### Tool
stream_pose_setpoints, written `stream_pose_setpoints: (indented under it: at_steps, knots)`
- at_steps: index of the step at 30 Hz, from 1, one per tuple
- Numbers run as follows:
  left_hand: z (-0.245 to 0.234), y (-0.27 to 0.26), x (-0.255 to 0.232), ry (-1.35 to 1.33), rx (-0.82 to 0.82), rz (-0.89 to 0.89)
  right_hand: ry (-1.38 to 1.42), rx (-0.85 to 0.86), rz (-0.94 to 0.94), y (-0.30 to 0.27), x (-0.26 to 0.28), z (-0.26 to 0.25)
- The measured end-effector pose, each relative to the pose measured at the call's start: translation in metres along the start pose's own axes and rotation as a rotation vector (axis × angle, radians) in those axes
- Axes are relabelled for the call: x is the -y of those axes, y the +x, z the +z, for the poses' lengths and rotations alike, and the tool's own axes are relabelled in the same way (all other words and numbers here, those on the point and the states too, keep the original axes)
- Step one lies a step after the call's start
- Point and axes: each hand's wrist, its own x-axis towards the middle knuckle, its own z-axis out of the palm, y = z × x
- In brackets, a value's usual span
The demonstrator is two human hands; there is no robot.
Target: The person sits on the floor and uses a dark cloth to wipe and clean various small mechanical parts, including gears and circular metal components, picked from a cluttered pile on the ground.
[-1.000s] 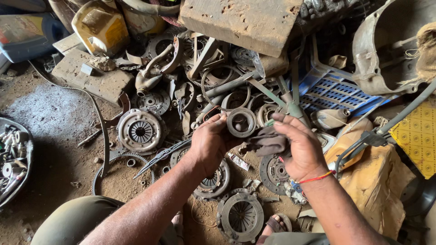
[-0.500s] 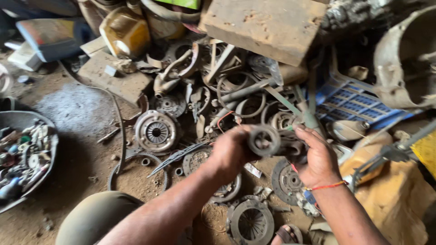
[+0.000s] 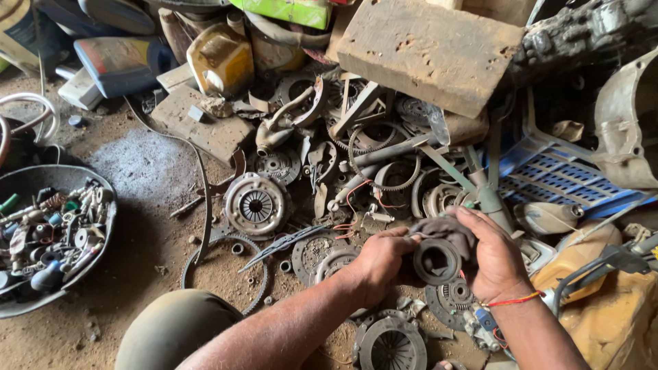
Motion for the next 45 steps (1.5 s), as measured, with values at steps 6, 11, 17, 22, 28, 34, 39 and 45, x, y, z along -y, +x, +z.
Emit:
stream_pose_setpoints:
  at_steps: [6,11,17,22,28,34,39,45]
  knots:
    - [0.001,0.003,-0.007,-0.005,-0.143,0.115,0.19,-0.128,0.054,0.001,0.009,-0.012]
    - [0.0,-0.001,-0.004,0.072,-0.238,0.06,0.085,-0.056,-0.048,-0.001,0.01,-0.015]
    - [-0.005,0.012,0.004,0.126,-0.282,0.141,-0.222,-0.005,-0.196,-0.015,0.013,0.011]
    - [-0.006,0.011,0.003,0.115,-0.325,0.153,-1.01,-0.043,-0.465,-0.038,0.02,0.039]
    - [0.006,-0.005,-0.008,-0.056,-0.32,0.088,-1.202,-0.015,-0.507,-0.045,0.012,0.047]
    - [0.01,-0.012,-0.003,-0.035,-0.239,0.047,-1.377,0.05,-0.566,-0.051,-0.002,0.058]
    - [0.007,-0.005,0.004,-0.062,-0.099,0.22,-1.391,0.024,-0.626,-0.057,0.006,0.065]
    - [0.003,-0.007,-0.014,-0.056,-0.203,0.226,-1.32,0.127,-0.805,-0.042,0.003,0.05]
